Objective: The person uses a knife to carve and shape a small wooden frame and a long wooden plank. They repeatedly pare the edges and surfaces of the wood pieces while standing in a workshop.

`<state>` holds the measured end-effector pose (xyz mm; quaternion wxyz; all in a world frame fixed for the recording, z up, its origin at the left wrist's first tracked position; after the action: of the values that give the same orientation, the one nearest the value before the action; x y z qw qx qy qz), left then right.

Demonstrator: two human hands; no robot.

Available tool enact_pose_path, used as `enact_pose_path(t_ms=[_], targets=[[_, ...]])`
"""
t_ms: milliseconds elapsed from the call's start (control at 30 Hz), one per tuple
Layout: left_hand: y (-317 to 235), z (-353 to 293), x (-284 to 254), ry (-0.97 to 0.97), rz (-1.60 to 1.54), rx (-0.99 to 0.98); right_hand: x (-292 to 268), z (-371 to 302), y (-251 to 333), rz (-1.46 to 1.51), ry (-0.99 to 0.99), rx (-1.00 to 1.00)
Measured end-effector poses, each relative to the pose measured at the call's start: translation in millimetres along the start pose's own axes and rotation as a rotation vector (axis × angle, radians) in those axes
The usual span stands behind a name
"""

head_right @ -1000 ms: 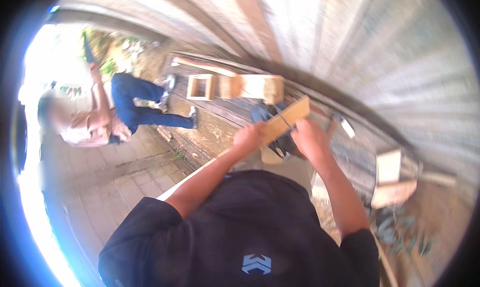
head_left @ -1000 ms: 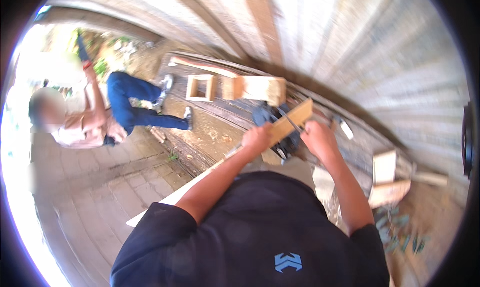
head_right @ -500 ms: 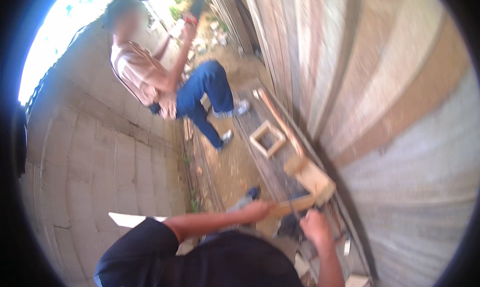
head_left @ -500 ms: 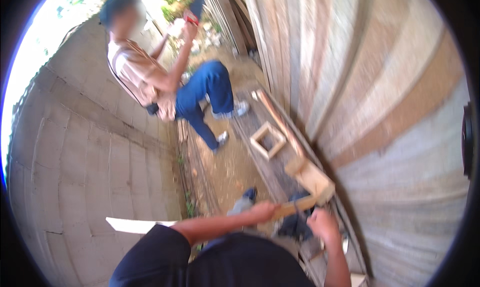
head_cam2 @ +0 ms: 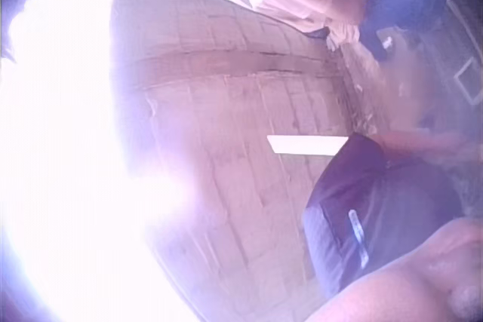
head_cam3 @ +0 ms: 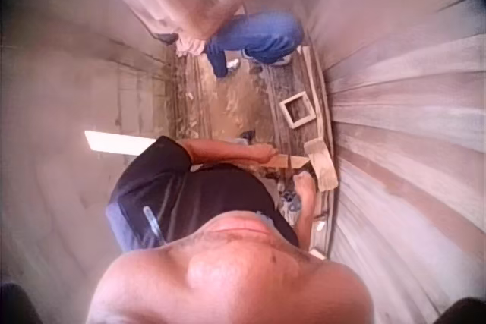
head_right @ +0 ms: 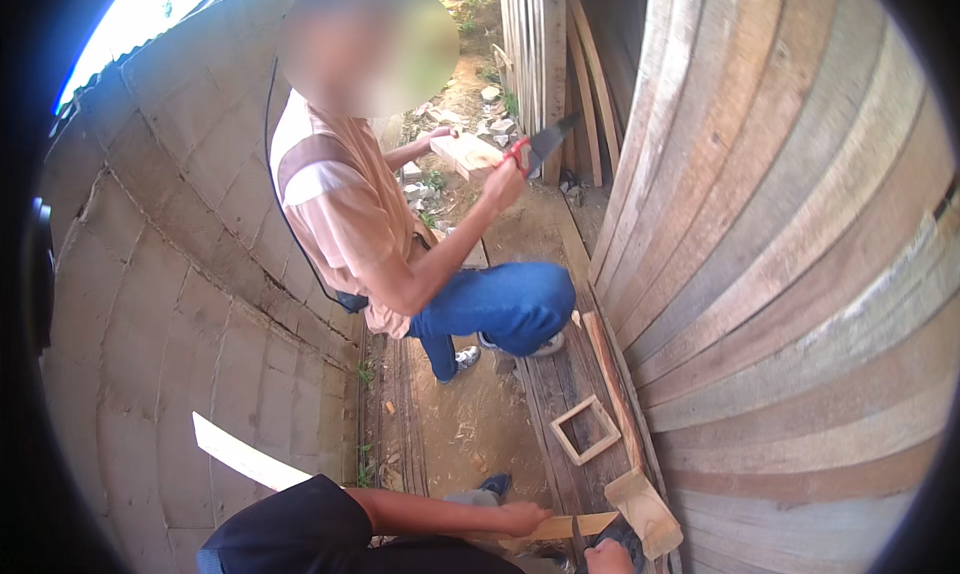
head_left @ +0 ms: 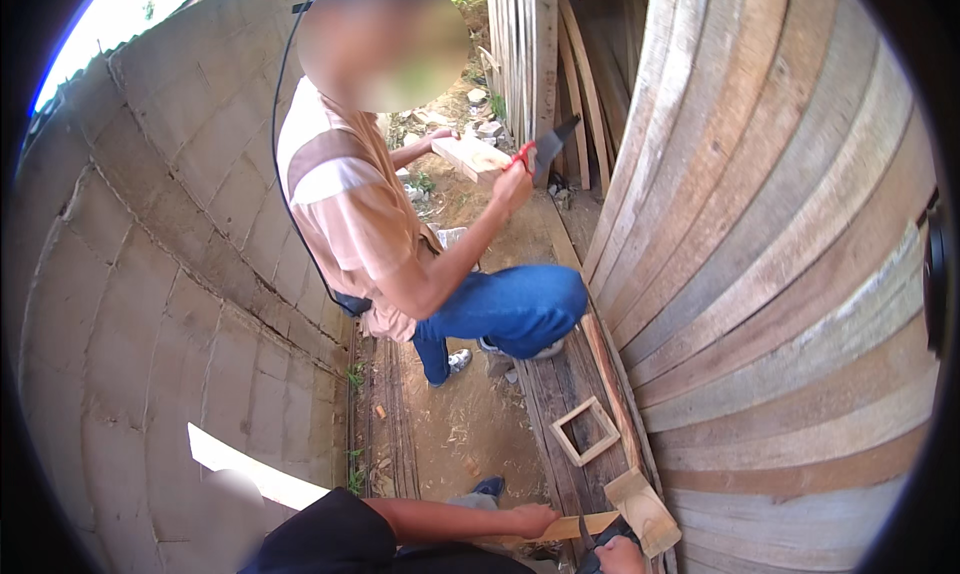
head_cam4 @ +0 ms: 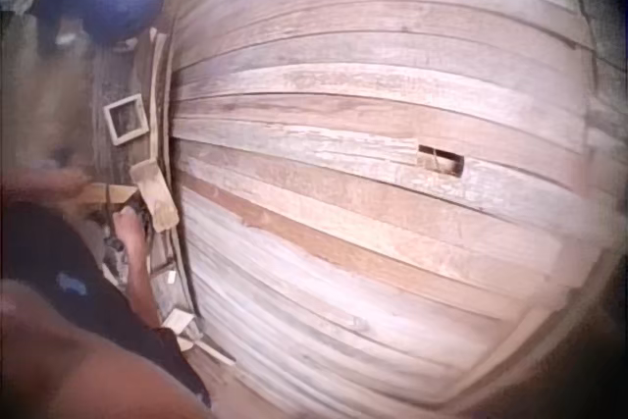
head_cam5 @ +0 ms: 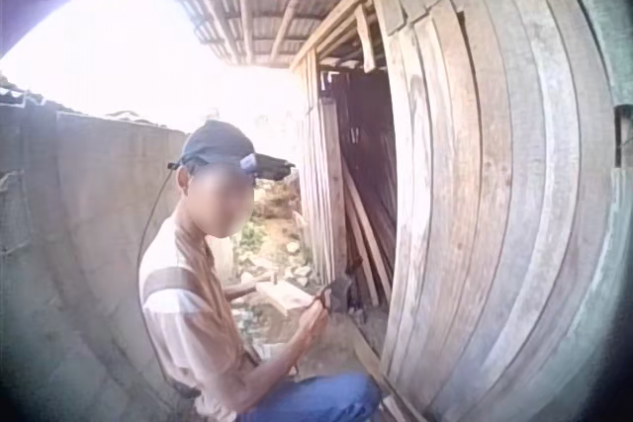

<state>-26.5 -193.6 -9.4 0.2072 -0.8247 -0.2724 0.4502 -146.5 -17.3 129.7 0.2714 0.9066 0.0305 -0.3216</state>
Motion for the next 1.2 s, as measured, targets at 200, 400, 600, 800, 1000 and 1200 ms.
enact_pose_path(t_ms=[200, 400, 600, 800, 1000, 1200], targets=[[21.4, 1.1, -32.8, 0.023, -0.003, 0.002, 0.4, 1.5, 67.7, -0.072, -0.043, 0.173], [36.1, 14.3, -23.8, 0.032, -0.003, -0.019, 39.6, 31.0, 12.1, 0.021, -0.048, 0.036], [35.9, 16.1, -22.3, 0.047, -0.012, -0.058, 45.1, 32.7, 16.0, 0.035, -0.036, 0.082], [38.8, 12.0, -28.2, 0.065, 0.039, -0.033, 45.6, 37.6, 16.8, 0.014, -0.1, 0.035], [42.4, 0.9, -38.8, 0.039, -0.004, 0.046, 45.1, 43.6, -1.4, 0.093, -0.092, 0.049], [49.3, 5.4, -30.3, 0.0, 0.023, 0.01, 50.5, 56.6, -7.7, 0.185, -0.106, 0.082]])
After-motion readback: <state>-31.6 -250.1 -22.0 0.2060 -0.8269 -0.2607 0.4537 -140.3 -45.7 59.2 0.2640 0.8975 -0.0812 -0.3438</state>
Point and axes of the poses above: each hand's wrist, its own z-axis towards the middle knuckle, its own x-axis out of the palm, y = z × x, the point moved 2 cm from there along z, towards the middle knuckle, and after that the axes turned 10 degrees about z, right-handed, at the moved point
